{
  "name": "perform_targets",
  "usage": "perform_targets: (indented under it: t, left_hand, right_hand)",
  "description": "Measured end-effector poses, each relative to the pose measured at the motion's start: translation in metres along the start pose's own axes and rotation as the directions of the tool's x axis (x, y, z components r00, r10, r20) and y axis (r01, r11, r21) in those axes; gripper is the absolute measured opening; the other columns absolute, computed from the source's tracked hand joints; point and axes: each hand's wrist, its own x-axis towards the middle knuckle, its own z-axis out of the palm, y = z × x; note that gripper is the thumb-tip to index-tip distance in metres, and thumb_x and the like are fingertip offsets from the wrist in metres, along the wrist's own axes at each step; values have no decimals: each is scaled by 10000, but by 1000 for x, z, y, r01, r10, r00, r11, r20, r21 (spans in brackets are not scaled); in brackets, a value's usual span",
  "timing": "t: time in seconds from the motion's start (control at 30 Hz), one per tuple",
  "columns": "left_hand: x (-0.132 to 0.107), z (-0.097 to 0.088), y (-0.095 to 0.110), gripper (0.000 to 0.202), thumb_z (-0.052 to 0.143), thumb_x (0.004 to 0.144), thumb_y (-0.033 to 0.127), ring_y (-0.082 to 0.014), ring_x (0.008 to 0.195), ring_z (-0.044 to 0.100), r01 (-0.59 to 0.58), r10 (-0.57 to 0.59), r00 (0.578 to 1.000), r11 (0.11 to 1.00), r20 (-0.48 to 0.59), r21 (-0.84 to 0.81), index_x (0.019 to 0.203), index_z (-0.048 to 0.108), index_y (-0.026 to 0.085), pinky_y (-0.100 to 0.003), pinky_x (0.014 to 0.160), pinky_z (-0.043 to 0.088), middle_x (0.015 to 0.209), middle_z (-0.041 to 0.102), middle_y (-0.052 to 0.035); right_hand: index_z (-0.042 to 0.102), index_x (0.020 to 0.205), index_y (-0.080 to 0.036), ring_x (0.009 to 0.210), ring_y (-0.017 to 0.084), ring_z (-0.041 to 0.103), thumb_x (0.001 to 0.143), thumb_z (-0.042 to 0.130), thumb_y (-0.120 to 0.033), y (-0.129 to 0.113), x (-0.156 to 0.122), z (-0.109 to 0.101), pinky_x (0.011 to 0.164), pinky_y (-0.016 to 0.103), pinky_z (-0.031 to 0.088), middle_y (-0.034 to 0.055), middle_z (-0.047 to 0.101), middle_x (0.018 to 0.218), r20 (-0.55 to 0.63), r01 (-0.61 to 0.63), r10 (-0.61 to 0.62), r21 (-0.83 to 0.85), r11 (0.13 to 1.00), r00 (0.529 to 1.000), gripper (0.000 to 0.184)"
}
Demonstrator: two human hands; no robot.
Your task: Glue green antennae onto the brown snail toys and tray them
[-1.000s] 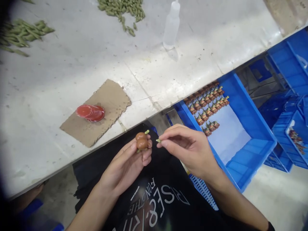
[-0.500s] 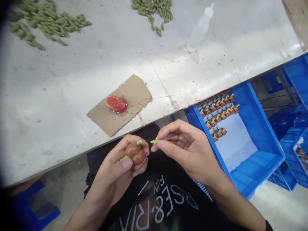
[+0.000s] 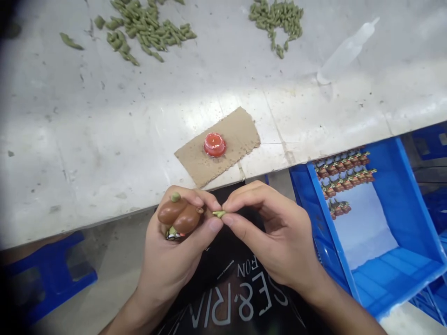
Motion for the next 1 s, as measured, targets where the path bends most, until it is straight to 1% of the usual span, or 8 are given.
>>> perform_targets:
  t: [0.13, 0.33, 0.4, 0.5, 0.6, 0.7, 0.77, 1.0]
  left_hand:
    - [-3, -1, 4, 287, 991, 966, 107, -140, 902, 785, 70, -72, 997, 996, -35, -58, 1007, 755, 263, -279, 908, 652, 977, 837, 33]
    - [-4, -5, 6, 288, 1031, 954, 207, -105, 762, 656, 91, -95, 993, 995, -73, -49, 1048, 763, 259, -283, 800, 605, 1094, 788, 7]
    - [-6, -11, 7, 242, 998, 998, 289, -113, 779, 629, 118, -119, 992, 993, -46, -30, 1099, 779, 258, -274, 750, 568, 1150, 761, -17]
    - [-8, -19, 8, 215, 886, 1082, 435, -155, 831, 605, 151, -151, 989, 988, 9, -38, 1195, 815, 266, -278, 728, 533, 1124, 736, -44]
    - [-11, -21, 10, 178, 823, 1125, 453, -173, 824, 600, 171, -171, 985, 985, 16, -20, 1187, 829, 287, -279, 713, 520, 1001, 718, -33]
    - [-13, -20, 10, 148, 810, 1144, 446, -167, 820, 603, 147, -147, 989, 989, 14, 34, 1171, 834, 302, -276, 702, 508, 985, 712, -24]
    - [-13, -19, 10, 155, 816, 1142, 452, -166, 831, 607, 141, -142, 990, 989, 11, 43, 1164, 836, 299, -283, 702, 506, 1039, 726, -29]
    - [-11, -19, 11, 152, 815, 1145, 445, -167, 836, 607, 150, -150, 988, 989, 22, 12, 1168, 833, 295, -285, 699, 493, 1095, 756, -39]
  right_hand:
    - [957, 1055, -327, 930, 189, 835, 991, 973, -172, 7, 1, 4, 828, 287, 710, 21, 882, 997, 5, -63, 63, 8, 998, 998, 168]
    - [930, 1027, -332, 829, 219, 863, 986, 989, -220, 10, 6, 11, 760, 351, 751, 12, 887, 968, -65, -73, 79, 99, 992, 995, 132]
    - [921, 1049, -333, 817, 223, 872, 1006, 966, -195, 3, 16, 7, 783, 370, 758, -1, 889, 954, -126, -52, 50, -10, 999, 991, 152]
    - [924, 1033, -340, 846, 233, 865, 1027, 955, -212, -12, 40, -2, 808, 386, 739, -8, 897, 949, -168, 47, -112, -352, 935, 979, 132]
    - [912, 1015, -340, 881, 243, 854, 1048, 921, -206, -24, 63, -9, 843, 410, 714, -19, 907, 989, -22, 206, -273, -599, 774, 962, 139]
    - [899, 1022, -339, 962, 279, 866, 1079, 875, -214, -32, 77, -8, 914, 442, 695, -5, 912, 1039, 133, 295, -279, -661, 690, 951, 140]
    - [901, 1021, -351, 1000, 306, 862, 1099, 855, -250, -35, 80, -6, 923, 457, 672, 11, 909, 1058, 165, 302, -262, -680, 668, 951, 136]
    - [864, 889, -324, 828, 269, 788, 1147, 763, -263, -38, 85, -3, 692, 416, 540, 37, 871, 939, 295, 406, -291, -776, 483, 910, 284]
